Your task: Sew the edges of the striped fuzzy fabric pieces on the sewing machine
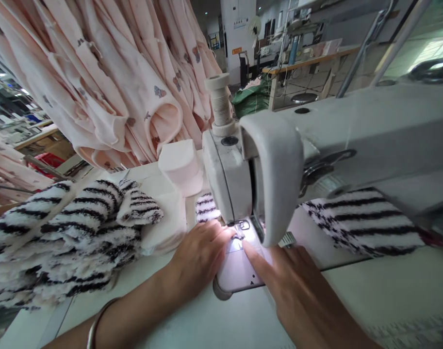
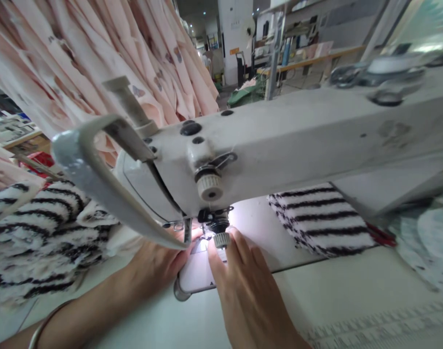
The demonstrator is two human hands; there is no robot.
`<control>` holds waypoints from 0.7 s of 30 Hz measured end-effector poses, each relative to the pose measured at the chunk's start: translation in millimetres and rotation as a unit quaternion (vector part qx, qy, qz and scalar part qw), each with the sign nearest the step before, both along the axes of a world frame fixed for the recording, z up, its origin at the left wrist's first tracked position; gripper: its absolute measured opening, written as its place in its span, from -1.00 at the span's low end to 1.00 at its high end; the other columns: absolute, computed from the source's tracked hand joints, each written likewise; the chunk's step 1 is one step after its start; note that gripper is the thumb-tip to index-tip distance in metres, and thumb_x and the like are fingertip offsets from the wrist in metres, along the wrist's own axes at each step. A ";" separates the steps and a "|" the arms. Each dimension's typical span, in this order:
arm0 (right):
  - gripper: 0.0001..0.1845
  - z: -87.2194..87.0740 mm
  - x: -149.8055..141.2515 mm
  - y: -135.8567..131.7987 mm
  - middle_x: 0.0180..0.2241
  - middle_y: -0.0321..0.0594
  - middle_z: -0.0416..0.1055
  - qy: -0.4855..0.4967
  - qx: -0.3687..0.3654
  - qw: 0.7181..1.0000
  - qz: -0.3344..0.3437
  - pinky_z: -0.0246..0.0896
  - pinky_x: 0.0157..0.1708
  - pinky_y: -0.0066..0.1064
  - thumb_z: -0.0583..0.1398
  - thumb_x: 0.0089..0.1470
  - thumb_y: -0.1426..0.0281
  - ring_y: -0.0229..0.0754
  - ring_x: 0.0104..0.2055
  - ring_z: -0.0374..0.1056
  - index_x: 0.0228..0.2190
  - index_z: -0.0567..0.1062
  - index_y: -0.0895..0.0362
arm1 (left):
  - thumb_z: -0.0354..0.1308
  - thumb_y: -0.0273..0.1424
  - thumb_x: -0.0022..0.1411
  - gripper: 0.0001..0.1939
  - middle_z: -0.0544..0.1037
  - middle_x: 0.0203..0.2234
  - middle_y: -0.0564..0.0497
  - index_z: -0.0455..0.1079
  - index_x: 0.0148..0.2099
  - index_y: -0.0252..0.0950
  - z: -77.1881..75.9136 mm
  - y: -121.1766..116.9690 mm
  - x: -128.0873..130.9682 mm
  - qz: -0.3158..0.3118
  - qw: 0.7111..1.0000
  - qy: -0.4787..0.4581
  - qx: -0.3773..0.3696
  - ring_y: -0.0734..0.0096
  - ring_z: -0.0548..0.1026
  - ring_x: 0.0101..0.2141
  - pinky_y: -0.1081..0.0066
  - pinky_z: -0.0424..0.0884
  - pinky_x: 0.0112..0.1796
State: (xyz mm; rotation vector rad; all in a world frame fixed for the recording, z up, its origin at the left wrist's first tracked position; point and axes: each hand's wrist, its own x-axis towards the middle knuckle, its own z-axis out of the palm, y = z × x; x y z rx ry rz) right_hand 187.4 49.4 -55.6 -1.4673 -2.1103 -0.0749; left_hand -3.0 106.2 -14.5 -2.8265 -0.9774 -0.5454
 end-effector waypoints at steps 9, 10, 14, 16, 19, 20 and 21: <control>-0.32 -6.3 11.5 -26.8 0.05 -0.10 0.20 -0.002 -0.008 1.000 0.027 0.12 -0.05 -0.20 -0.12 -0.03 0.69 -0.06 0.12 0.08 0.11 0.24 0.04 | -0.06 -0.60 0.20 -0.84 0.39 -0.35 -0.07 0.22 -0.17 -0.33 14.1 -0.8 3.8 0.037 0.998 0.051 0.002 0.29 0.35 -0.35 0.33 0.36 -0.37; -0.34 -7.6 12.6 -28.4 0.05 -0.09 0.20 -0.012 0.000 0.999 0.031 0.12 -0.06 -0.20 -0.11 -0.01 0.68 -0.05 0.12 0.09 0.11 0.24 0.06 | -0.06 -0.61 0.19 -0.83 0.38 -0.36 -0.07 0.21 -0.17 -0.33 13.9 -2.2 4.7 0.041 0.997 0.062 0.001 0.28 0.35 -0.36 0.33 0.36 -0.38; -0.38 -11.6 10.5 -30.9 0.02 -0.07 0.24 0.008 0.018 0.999 0.025 0.12 -0.06 -0.20 -0.11 -0.02 0.69 -0.05 0.08 0.14 0.04 0.32 0.11 | -0.11 -0.66 0.13 -0.79 0.37 -0.41 -0.09 0.23 -0.22 -0.36 9.7 -2.5 9.0 0.058 0.995 0.079 0.010 0.23 0.35 -0.39 0.28 0.36 -0.41; -0.39 -12.6 6.5 -29.9 0.00 -0.06 0.25 0.034 0.015 0.999 0.013 0.12 -0.06 -0.19 -0.13 -0.02 0.71 -0.05 0.07 0.15 0.02 0.33 0.12 | -0.11 -0.66 0.13 -0.80 0.39 -0.40 -0.12 0.24 -0.24 -0.36 7.6 4.0 10.1 0.067 0.994 0.081 0.008 0.20 0.36 -0.39 0.25 0.36 -0.43; -0.41 -11.7 0.3 -28.7 -0.01 -0.05 0.25 0.054 0.008 0.999 0.005 0.09 -0.04 -0.15 -0.15 0.01 0.71 -0.04 0.07 0.13 -0.01 0.34 0.13 | -0.13 -0.64 0.16 -0.82 0.40 -0.33 -0.14 0.24 -0.28 -0.33 7.7 17.5 8.3 0.072 0.995 0.068 -0.006 0.18 0.39 -0.31 0.23 0.38 -0.36; -0.44 -10.3 -1.8 -29.5 -0.01 -0.05 0.25 0.063 0.011 0.998 0.003 0.08 -0.03 -0.15 -0.15 0.02 0.71 -0.04 0.07 0.13 -0.02 0.34 0.15 | -0.12 -0.64 0.16 -0.82 0.41 -0.33 -0.13 0.23 -0.30 -0.32 8.9 19.3 7.1 0.072 0.995 0.063 -0.013 0.19 0.40 -0.30 0.23 0.39 -0.34; -0.48 -8.1 -4.0 -31.3 -0.03 -0.06 0.26 0.078 0.019 0.997 -0.002 0.08 -0.04 -0.15 -0.15 0.05 0.69 -0.04 0.06 0.13 -0.04 0.34 0.16 | -0.12 -0.64 0.17 -0.83 0.40 -0.36 -0.11 0.23 -0.31 -0.31 10.8 17.9 6.0 0.071 0.996 0.057 -0.019 0.21 0.40 -0.31 0.25 0.38 -0.34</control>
